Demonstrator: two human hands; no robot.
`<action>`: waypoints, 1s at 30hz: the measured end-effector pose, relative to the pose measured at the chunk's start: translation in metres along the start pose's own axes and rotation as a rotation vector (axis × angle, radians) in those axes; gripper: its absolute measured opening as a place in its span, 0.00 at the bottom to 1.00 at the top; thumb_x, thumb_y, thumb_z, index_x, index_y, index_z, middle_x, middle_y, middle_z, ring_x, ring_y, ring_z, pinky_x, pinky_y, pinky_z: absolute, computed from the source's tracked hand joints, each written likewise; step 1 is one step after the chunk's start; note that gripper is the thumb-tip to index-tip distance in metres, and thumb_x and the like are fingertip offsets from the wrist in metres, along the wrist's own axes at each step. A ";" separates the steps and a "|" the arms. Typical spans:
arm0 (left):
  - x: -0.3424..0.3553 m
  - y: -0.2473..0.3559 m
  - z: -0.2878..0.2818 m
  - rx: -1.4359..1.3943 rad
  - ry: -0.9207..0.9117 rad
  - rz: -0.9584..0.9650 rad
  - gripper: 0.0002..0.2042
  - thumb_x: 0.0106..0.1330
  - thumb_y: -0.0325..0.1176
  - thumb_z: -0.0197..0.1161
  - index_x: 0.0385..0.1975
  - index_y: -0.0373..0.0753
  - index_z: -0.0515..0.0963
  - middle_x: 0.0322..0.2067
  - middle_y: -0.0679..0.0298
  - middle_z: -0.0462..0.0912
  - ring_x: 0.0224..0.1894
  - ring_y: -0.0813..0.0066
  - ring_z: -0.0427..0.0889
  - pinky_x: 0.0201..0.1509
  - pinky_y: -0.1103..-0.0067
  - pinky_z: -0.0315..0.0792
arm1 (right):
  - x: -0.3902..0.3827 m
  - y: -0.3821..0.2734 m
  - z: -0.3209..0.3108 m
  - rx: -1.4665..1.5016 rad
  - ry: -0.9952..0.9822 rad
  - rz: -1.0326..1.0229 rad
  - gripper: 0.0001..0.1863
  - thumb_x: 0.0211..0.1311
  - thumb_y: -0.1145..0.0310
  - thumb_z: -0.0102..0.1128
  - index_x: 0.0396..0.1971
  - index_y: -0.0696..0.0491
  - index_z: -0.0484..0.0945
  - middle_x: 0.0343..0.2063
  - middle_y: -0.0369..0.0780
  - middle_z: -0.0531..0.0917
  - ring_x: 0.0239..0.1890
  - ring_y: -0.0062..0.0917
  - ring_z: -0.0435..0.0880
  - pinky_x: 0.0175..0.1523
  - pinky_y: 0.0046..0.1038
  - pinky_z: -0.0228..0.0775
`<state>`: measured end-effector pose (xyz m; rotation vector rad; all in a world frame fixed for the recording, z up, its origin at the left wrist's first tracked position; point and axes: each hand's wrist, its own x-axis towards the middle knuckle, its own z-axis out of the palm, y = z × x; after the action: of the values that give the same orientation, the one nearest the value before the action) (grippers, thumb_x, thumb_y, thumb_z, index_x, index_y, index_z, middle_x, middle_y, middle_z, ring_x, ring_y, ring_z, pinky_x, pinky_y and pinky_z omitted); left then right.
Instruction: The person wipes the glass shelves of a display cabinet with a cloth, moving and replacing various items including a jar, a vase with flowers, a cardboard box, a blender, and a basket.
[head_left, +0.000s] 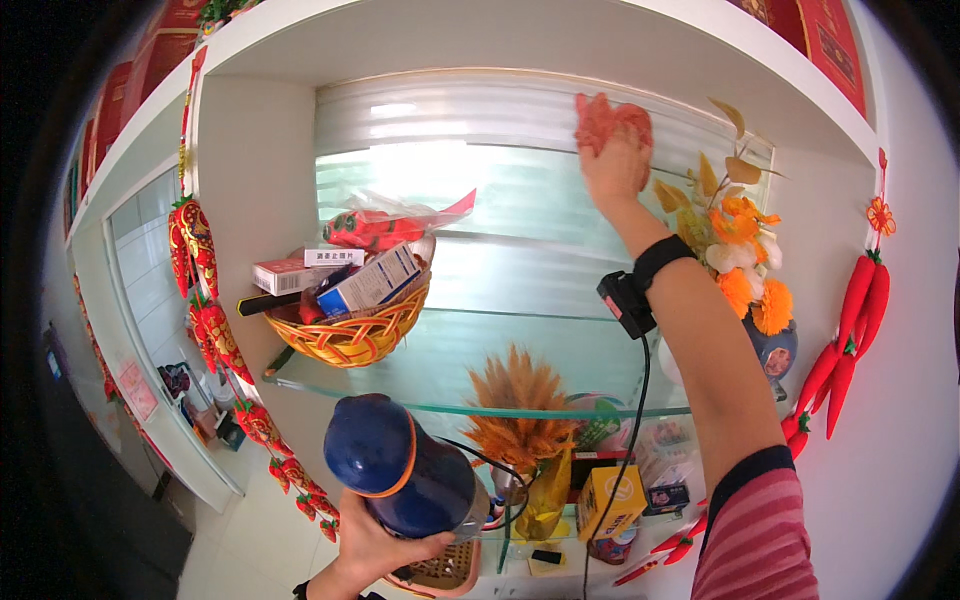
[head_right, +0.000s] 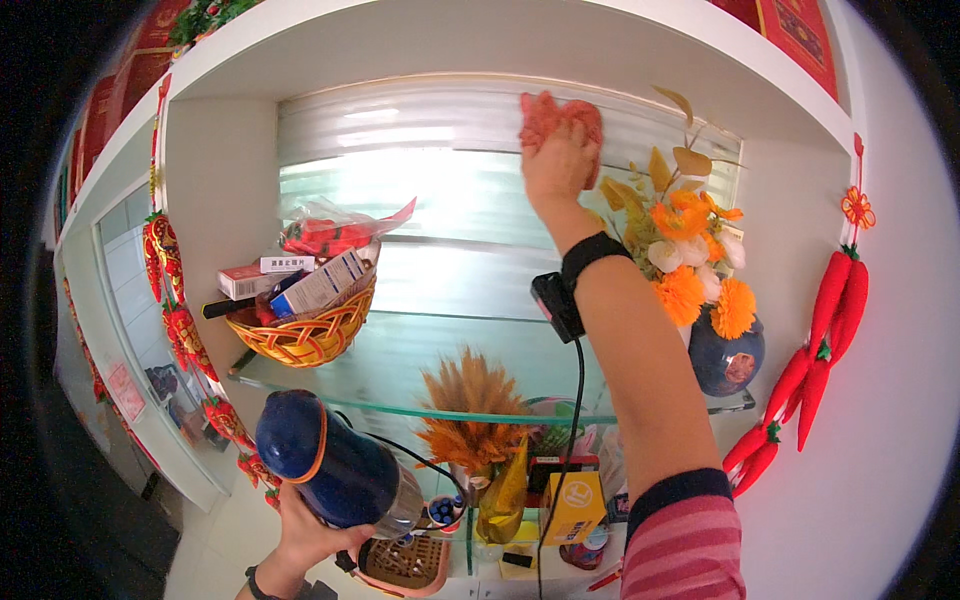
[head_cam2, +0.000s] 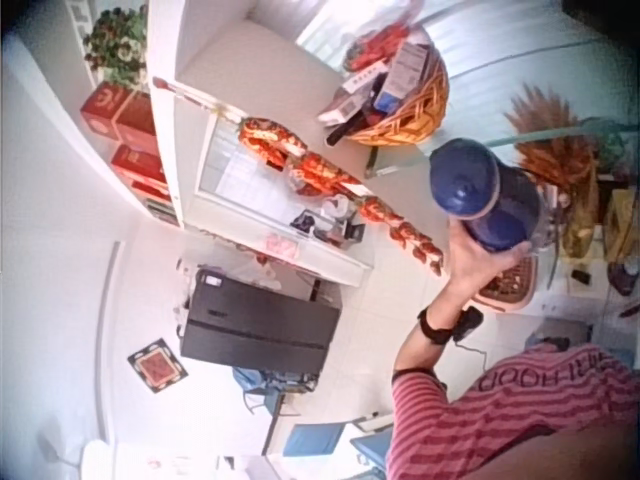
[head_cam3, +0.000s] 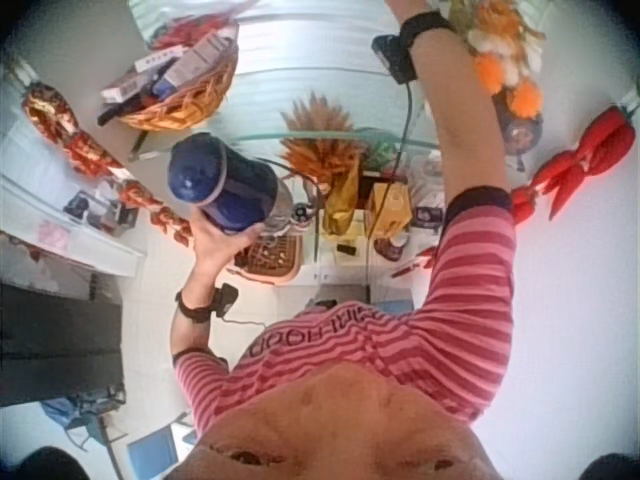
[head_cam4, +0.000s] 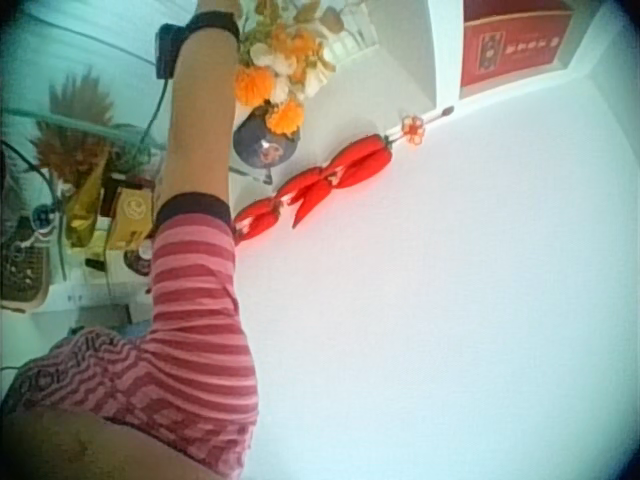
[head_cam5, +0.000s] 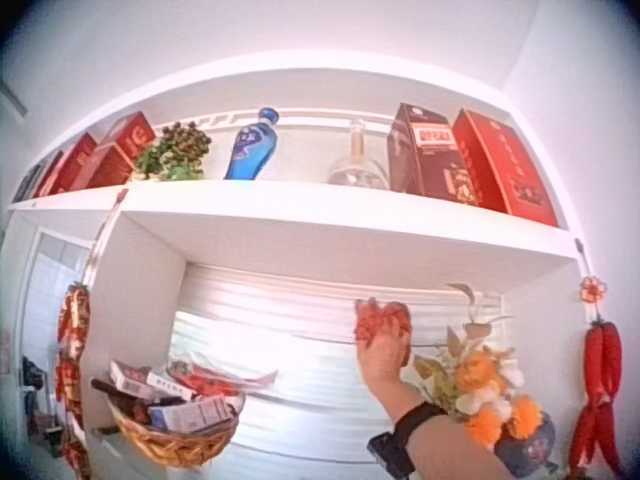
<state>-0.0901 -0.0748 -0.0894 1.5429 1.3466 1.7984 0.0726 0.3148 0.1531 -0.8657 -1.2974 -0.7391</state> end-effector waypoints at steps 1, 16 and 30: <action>0.002 0.000 0.000 -0.002 0.001 0.003 0.40 0.32 0.34 0.79 0.49 0.29 0.65 0.43 0.56 0.75 0.46 0.69 0.76 0.54 0.74 0.69 | 0.003 0.004 0.000 0.000 0.002 -0.003 0.23 0.49 0.59 0.60 0.42 0.60 0.73 0.49 0.45 0.73 0.49 0.43 0.69 0.54 0.41 0.60; 0.001 -0.006 -0.008 0.066 0.033 0.031 0.43 0.32 0.35 0.79 0.51 0.30 0.62 0.46 0.56 0.74 0.48 0.68 0.75 0.55 0.73 0.67 | -0.055 -0.017 -0.016 0.213 -0.298 -0.420 0.23 0.41 0.76 0.61 0.43 0.54 0.73 0.48 0.45 0.71 0.51 0.45 0.66 0.59 0.39 0.57; -0.010 -0.003 -0.004 -0.014 -0.048 -0.028 0.42 0.33 0.33 0.79 0.51 0.31 0.63 0.45 0.56 0.74 0.48 0.69 0.75 0.55 0.73 0.68 | -0.103 0.026 -0.059 -0.328 -1.349 -0.855 0.02 0.42 0.69 0.61 0.16 0.47 0.80 0.20 0.37 0.80 0.26 0.29 0.79 0.35 0.35 0.70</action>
<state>-0.0915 -0.0834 -0.0966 1.5429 1.3232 1.7395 0.1102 0.2758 0.0443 -1.1063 -2.9149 -1.0757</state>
